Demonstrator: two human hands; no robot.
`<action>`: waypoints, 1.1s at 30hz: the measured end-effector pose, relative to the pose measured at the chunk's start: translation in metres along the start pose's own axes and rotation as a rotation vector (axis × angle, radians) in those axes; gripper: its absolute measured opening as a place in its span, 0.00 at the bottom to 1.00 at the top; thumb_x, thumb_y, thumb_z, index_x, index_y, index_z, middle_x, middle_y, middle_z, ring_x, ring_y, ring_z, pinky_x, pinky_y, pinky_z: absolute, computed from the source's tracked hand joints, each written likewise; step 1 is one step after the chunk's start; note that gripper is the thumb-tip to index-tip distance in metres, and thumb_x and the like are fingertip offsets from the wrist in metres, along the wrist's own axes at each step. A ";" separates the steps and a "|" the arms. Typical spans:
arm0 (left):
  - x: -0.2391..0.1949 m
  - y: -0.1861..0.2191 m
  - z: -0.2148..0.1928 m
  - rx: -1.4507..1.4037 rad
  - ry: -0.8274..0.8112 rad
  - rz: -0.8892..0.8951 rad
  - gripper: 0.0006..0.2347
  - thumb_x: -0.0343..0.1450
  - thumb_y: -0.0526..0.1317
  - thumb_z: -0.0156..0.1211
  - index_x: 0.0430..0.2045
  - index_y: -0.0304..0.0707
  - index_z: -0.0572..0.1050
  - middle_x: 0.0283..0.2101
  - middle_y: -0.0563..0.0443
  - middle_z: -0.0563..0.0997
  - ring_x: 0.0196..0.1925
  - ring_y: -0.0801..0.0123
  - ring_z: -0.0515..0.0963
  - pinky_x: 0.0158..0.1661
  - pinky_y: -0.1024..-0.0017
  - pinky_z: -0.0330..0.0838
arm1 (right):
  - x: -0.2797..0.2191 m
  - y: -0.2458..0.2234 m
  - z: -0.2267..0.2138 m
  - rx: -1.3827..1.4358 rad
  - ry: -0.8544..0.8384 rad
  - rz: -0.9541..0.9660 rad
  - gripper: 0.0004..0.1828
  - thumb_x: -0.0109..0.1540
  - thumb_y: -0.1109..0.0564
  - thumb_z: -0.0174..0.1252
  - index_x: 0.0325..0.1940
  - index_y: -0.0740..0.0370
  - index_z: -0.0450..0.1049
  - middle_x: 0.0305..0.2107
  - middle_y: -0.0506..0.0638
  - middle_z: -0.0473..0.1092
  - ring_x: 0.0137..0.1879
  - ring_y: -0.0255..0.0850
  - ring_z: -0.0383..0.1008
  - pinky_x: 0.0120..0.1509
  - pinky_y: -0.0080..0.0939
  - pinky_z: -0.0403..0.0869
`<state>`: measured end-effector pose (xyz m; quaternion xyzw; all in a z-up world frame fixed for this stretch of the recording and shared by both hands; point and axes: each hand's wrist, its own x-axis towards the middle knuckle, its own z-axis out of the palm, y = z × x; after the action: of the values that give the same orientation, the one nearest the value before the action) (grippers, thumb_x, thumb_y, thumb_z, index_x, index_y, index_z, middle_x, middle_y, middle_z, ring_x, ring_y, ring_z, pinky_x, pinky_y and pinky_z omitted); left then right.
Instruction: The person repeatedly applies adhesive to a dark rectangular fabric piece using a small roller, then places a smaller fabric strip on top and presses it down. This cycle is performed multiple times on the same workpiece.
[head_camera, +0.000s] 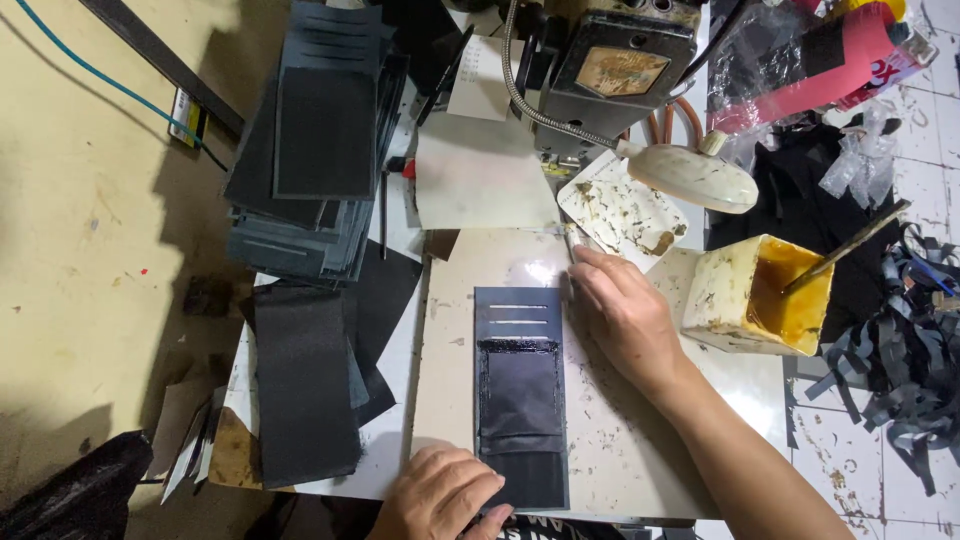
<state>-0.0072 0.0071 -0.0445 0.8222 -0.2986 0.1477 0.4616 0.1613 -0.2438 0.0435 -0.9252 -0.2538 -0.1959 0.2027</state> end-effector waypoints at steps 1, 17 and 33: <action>0.001 0.002 -0.001 0.000 0.001 0.000 0.08 0.68 0.47 0.66 0.32 0.44 0.80 0.33 0.55 0.82 0.39 0.70 0.81 0.45 0.65 0.76 | 0.000 -0.001 -0.002 0.000 0.000 -0.001 0.12 0.60 0.64 0.63 0.47 0.69 0.76 0.52 0.60 0.76 0.54 0.48 0.78 0.59 0.43 0.77; 0.035 -0.012 -0.123 0.639 0.129 -0.353 0.15 0.73 0.35 0.54 0.52 0.24 0.74 0.58 0.36 0.78 0.64 0.50 0.75 0.63 0.60 0.68 | -0.041 -0.036 -0.029 0.142 -0.044 0.198 0.12 0.67 0.69 0.53 0.53 0.64 0.75 0.28 0.43 0.75 0.41 0.38 0.71 0.61 0.42 0.67; 0.037 0.058 -0.073 0.167 0.042 0.071 0.06 0.72 0.34 0.68 0.42 0.40 0.82 0.62 0.47 0.77 0.70 0.63 0.64 0.68 0.51 0.61 | -0.023 -0.144 -0.043 1.116 -0.310 0.487 0.11 0.59 0.59 0.62 0.40 0.70 0.79 0.21 0.50 0.77 0.20 0.32 0.69 0.23 0.30 0.68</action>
<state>-0.0129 0.0328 0.0522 0.8434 -0.3047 0.2055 0.3918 0.0526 -0.1595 0.1082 -0.7290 -0.1263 0.1543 0.6548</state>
